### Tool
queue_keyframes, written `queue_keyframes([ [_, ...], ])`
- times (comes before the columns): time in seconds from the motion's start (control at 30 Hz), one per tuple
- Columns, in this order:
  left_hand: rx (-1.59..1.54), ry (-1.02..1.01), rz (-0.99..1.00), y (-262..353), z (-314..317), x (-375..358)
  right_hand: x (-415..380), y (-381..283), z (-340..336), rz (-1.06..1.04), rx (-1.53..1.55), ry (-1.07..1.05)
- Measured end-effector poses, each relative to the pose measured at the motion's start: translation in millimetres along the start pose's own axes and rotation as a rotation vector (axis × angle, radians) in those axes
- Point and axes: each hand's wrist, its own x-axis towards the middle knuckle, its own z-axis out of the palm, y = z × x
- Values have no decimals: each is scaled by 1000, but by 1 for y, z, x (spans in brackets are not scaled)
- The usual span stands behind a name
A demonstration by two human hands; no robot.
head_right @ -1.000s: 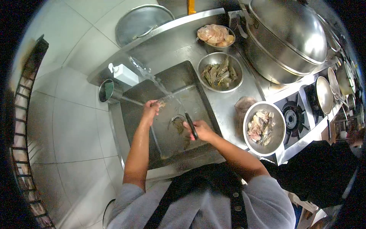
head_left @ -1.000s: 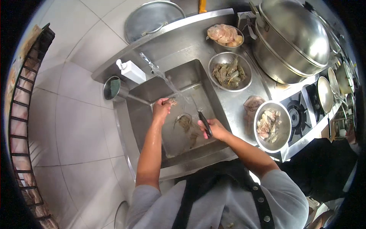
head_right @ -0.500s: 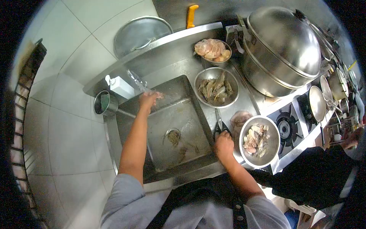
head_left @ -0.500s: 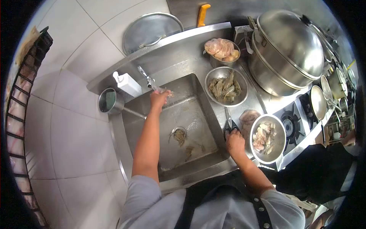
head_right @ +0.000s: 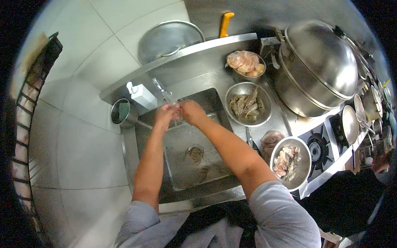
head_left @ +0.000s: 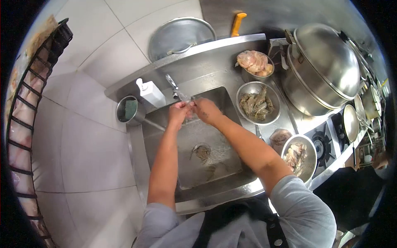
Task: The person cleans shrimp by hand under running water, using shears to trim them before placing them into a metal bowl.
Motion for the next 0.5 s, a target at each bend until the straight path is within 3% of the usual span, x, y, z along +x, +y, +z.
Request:
queue_keyframes([
  [0.13, -64, -32, 63, -14, -8, 5, 6, -3, 2, 24, 34, -21],
  [0.27, 65, -74, 33, -27, -10, 5, 6, 2, 10, 18, -98, -67],
  [0.33, 146, -87, 41, -29, -11, 0, 5, 10, 21, -63, -172, 34],
  [0.5, 136, -89, 63, -25, -12, -11, 7, 19, 33, -62, -146, 22],
])
